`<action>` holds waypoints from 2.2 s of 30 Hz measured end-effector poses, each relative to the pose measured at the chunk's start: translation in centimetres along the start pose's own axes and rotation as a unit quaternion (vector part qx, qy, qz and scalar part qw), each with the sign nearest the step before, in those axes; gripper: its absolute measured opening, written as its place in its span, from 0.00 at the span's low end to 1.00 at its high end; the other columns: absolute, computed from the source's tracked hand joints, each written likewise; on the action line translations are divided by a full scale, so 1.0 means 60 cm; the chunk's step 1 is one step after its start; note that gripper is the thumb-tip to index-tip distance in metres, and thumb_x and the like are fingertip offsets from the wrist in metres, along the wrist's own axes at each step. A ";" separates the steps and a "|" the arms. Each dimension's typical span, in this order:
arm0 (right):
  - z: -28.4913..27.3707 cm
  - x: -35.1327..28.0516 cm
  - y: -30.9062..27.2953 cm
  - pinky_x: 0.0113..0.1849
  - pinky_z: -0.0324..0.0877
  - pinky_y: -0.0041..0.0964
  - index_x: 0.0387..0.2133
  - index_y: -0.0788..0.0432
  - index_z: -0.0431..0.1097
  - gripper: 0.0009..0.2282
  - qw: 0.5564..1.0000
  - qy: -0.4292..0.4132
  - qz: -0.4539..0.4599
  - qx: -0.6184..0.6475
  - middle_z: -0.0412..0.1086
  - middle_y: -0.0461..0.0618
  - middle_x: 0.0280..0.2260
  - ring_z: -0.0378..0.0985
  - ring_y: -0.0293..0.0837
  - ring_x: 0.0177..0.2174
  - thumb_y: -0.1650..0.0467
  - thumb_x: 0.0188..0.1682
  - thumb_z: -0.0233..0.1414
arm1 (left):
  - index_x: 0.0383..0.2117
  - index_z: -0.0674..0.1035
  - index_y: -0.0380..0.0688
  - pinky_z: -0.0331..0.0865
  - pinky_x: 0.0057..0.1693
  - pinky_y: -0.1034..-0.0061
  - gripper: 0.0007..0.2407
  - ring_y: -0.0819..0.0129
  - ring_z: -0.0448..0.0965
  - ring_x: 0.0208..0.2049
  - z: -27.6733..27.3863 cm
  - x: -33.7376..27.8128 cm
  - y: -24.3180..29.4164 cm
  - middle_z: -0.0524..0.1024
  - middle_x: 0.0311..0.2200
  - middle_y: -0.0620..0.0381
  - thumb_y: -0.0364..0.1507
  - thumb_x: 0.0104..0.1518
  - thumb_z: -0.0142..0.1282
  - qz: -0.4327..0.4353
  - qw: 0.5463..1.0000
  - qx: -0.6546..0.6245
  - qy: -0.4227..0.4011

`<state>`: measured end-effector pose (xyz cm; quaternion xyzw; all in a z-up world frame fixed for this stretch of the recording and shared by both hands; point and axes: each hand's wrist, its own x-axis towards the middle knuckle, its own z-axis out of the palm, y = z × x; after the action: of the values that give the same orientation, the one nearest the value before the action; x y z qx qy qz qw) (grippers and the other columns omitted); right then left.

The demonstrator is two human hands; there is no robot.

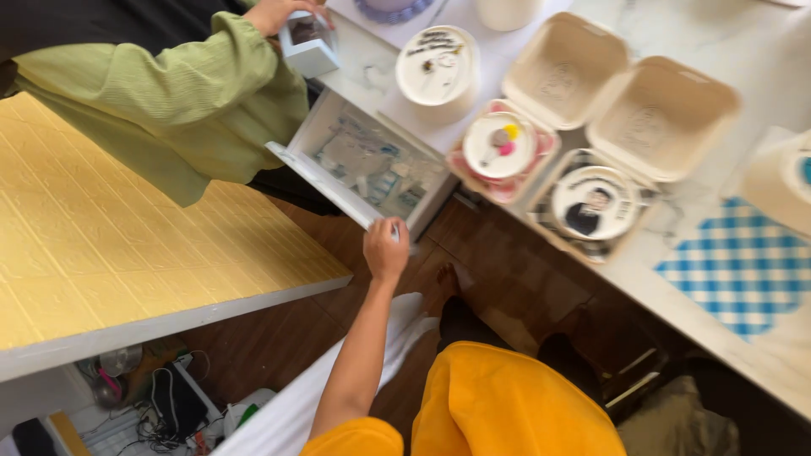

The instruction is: Preparing and packing small bento cakes into clamshell containers and boxes.

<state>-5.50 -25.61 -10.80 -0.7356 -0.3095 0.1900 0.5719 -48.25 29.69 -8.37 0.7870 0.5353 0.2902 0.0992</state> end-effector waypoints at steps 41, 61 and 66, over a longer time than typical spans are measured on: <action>1.312 0.340 -0.429 0.36 0.74 0.44 0.50 0.59 0.71 0.17 0.952 -0.272 -0.053 -0.127 0.69 0.55 0.48 0.80 0.50 0.33 0.75 0.46 0.53 | 0.38 0.80 0.46 0.76 0.45 0.69 0.06 0.63 0.85 0.37 0.015 0.322 -0.391 0.84 0.37 0.55 0.32 0.64 0.54 0.100 0.980 -0.080 -0.152; 1.319 0.359 -0.290 0.30 0.77 0.33 0.38 0.62 0.77 0.06 0.956 -0.155 0.250 -0.021 0.75 0.50 0.31 0.77 0.38 0.29 0.73 0.55 0.52 | 0.39 0.84 0.34 0.80 0.43 0.64 0.12 0.58 0.87 0.34 0.163 0.283 -0.417 0.86 0.32 0.44 0.29 0.60 0.50 -0.285 0.827 -0.434 -0.217; 1.306 0.356 -0.254 0.29 0.77 0.32 0.38 0.65 0.73 0.06 0.945 -0.162 0.260 0.119 0.75 0.48 0.36 0.78 0.37 0.30 0.73 0.55 0.50 | 0.38 0.84 0.41 0.79 0.38 0.63 0.10 0.59 0.85 0.29 0.111 0.323 -0.409 0.83 0.26 0.46 0.31 0.60 0.52 -0.388 0.757 -0.490 -0.189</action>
<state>-43.06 47.81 -16.05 -0.6764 -0.1711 0.4837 0.5285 -58.77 58.17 -18.42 0.3944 0.5499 0.2953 0.6744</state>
